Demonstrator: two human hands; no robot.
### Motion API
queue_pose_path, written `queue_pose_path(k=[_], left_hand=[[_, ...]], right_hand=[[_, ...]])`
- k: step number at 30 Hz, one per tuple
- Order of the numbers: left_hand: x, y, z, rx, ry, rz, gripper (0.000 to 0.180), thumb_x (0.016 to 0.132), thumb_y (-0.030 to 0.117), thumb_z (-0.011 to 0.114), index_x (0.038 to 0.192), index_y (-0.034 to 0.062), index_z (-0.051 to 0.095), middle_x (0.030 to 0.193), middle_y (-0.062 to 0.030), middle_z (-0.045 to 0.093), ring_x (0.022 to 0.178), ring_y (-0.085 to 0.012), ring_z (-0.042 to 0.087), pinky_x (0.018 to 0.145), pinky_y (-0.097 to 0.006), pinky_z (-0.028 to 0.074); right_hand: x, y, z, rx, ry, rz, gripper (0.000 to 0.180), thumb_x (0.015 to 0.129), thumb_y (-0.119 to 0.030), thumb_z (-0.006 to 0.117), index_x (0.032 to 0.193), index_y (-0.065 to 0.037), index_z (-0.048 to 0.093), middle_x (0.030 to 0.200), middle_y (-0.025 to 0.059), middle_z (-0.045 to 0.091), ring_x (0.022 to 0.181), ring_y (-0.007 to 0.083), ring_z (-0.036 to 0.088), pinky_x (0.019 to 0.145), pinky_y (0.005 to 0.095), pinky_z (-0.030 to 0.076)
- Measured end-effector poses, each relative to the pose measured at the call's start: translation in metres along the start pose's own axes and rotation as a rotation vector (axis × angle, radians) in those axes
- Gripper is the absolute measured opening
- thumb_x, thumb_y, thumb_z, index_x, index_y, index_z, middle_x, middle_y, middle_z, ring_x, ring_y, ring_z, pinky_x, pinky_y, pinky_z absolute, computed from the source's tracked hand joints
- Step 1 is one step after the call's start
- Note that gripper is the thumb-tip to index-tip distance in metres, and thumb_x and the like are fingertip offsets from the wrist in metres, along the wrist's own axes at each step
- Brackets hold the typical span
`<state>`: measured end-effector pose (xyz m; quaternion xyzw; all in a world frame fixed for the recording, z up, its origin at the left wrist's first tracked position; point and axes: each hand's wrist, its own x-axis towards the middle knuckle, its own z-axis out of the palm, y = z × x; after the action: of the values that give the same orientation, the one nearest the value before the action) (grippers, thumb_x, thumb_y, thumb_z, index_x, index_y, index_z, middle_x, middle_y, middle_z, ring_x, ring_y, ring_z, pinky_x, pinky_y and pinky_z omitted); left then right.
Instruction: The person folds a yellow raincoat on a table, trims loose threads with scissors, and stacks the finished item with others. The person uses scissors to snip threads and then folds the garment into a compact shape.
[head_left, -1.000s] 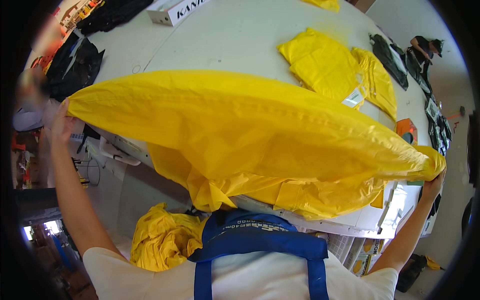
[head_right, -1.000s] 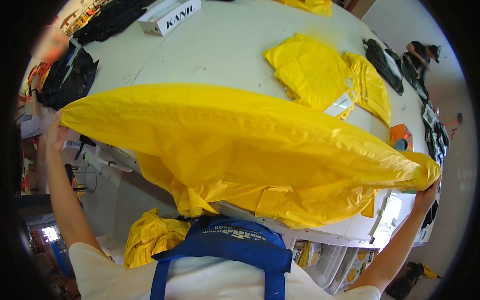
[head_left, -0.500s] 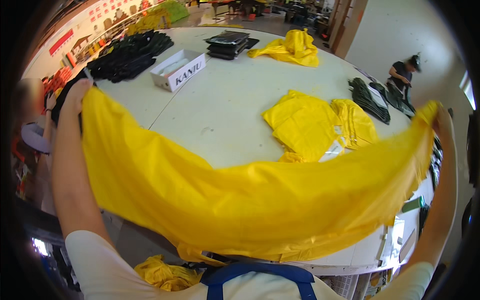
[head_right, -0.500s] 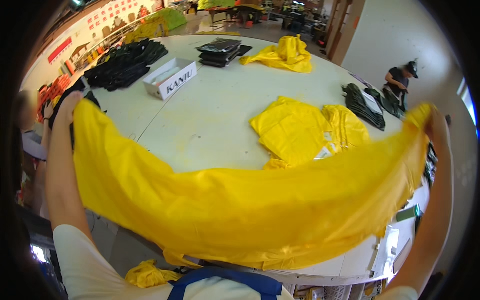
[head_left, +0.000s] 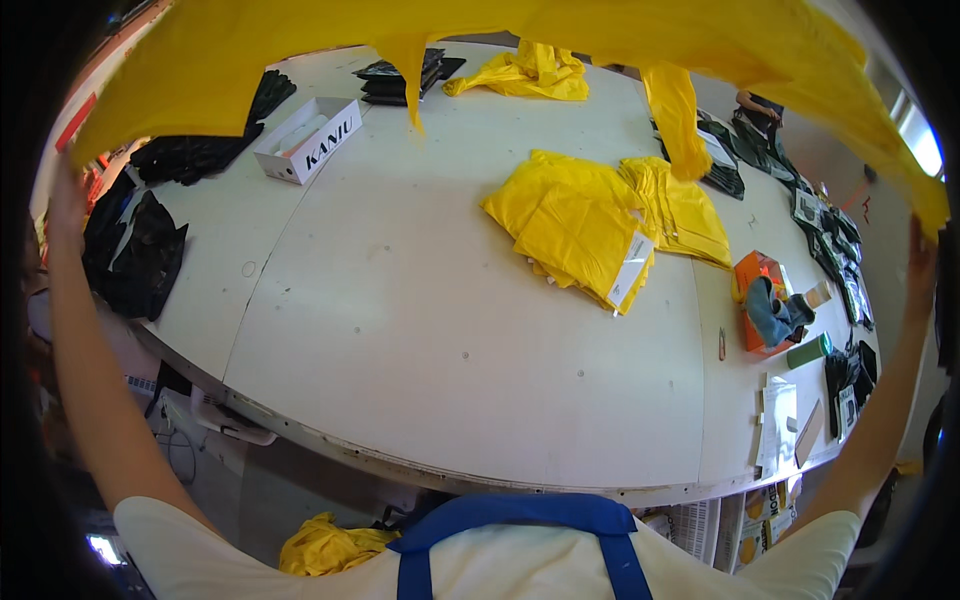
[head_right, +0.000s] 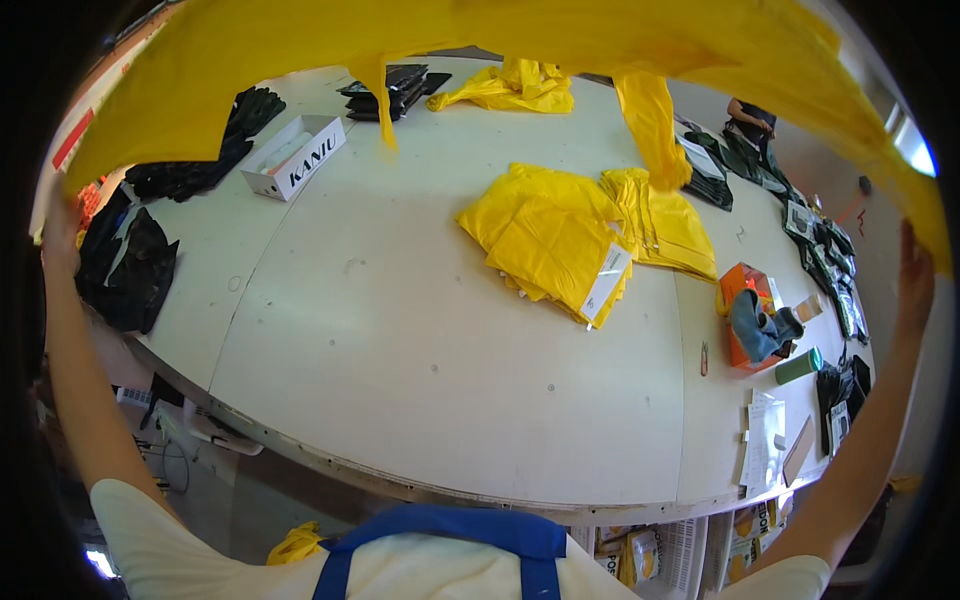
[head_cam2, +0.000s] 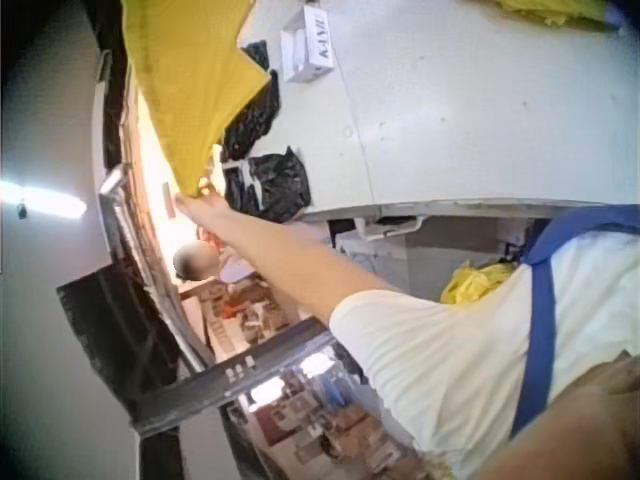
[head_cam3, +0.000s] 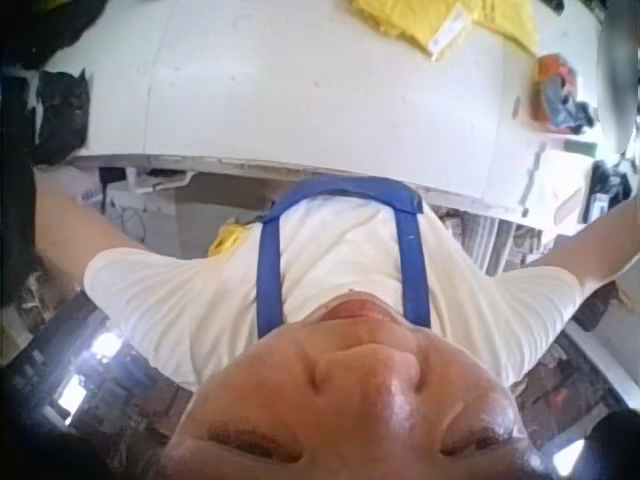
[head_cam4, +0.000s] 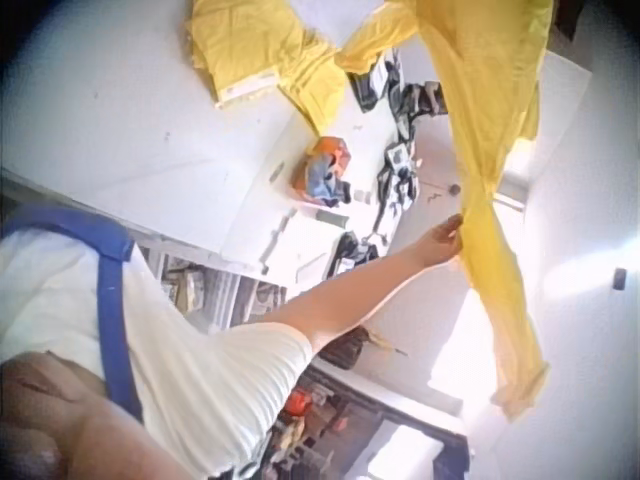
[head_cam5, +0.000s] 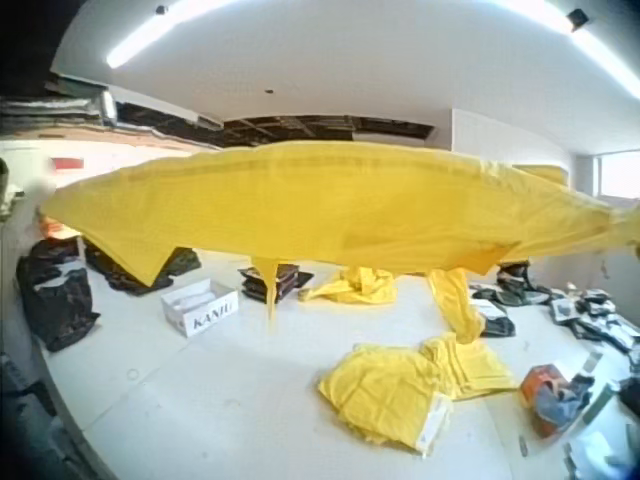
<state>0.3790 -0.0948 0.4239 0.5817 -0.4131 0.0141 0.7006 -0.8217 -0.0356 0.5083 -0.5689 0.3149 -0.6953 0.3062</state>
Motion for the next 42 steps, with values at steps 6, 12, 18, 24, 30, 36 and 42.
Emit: queue_pose_path(k=[6,12,18,24,30,36,42], left_hand=[[-0.098,-0.160,-0.044,0.332,-0.342,-0.473,0.017,0.095,0.038,0.051,0.101,0.0236,0.055,0.081,0.0099,0.048,0.066,-0.0028,0.041,0.054,-0.021,0.030],[-0.170,-0.342,-0.119,0.696,-0.393,-0.737,0.016,0.095,0.025,0.050,0.101,0.0103,0.053,0.072,-0.0032,0.053,0.059,-0.0122,0.050,0.046,-0.029,0.038],[-0.286,-0.358,-0.012,1.317,-0.621,0.007,0.041,0.085,0.019,0.063,0.124,0.0111,0.052,0.121,-0.0148,0.054,0.108,-0.0292,0.053,0.092,-0.043,0.045],[-0.564,-0.136,0.279,-0.491,-1.289,-1.053,0.052,0.089,0.020,0.062,0.131,-0.0008,0.040,0.116,-0.0111,0.055,0.099,-0.0206,0.058,0.087,-0.033,0.049],[-0.660,-0.061,0.406,-0.192,-1.431,-1.460,0.045,0.087,0.026,0.064,0.125,0.0069,0.048,0.113,-0.0096,0.057,0.100,-0.0223,0.058,0.088,-0.037,0.050],[-0.659,0.113,0.478,-1.343,-1.651,-1.068,0.093,0.090,0.037,0.059,0.148,0.0104,-0.008,0.155,-0.0144,-0.001,0.141,-0.0294,0.014,0.109,-0.045,0.025],[-0.790,0.066,0.333,-0.140,-2.152,0.474,0.056,0.094,0.032,0.045,0.141,0.0036,0.032,0.145,-0.0184,0.033,0.134,-0.0320,0.032,0.110,-0.045,0.024]], right_hand=[[-0.224,0.162,0.087,0.205,-0.405,0.627,0.032,0.094,-0.012,0.048,0.126,-0.005,0.048,0.125,0.0152,0.053,0.119,0.0212,0.048,0.106,0.0331,0.034],[-0.394,0.260,0.172,-0.408,-0.121,1.308,0.030,0.094,-0.014,0.049,0.122,-0.006,0.049,0.118,0.0136,0.054,0.112,0.0209,0.050,0.100,0.0324,0.036],[-0.504,0.307,0.202,-0.590,0.140,1.408,0.027,0.093,-0.016,0.051,0.119,-0.008,0.051,0.111,0.0120,0.055,0.104,0.0205,0.051,0.093,0.0317,0.038],[-0.580,0.321,0.198,-0.683,0.394,1.331,0.025,0.092,-0.017,0.052,0.115,-0.009,0.052,0.105,0.0104,0.056,0.096,0.0202,0.053,0.086,0.0310,0.041],[-0.677,0.304,0.227,-0.622,0.616,1.274,0.023,0.091,-0.019,0.054,0.112,-0.010,0.054,0.098,0.0088,0.057,0.089,0.0198,0.055,0.079,0.0303,0.043],[-0.733,0.292,0.256,-0.430,0.798,1.218,0.021,0.090,-0.021,0.055,0.108,-0.011,0.055,0.091,0.0072,0.058,0.081,0.0195,0.056,0.073,0.0296,0.046],[-0.717,0.265,0.260,0.272,1.169,1.345,0.022,0.091,-0.029,0.057,0.107,-0.014,0.056,0.082,0.0024,0.059,0.066,0.0151,0.056,0.058,0.0263,0.046]])
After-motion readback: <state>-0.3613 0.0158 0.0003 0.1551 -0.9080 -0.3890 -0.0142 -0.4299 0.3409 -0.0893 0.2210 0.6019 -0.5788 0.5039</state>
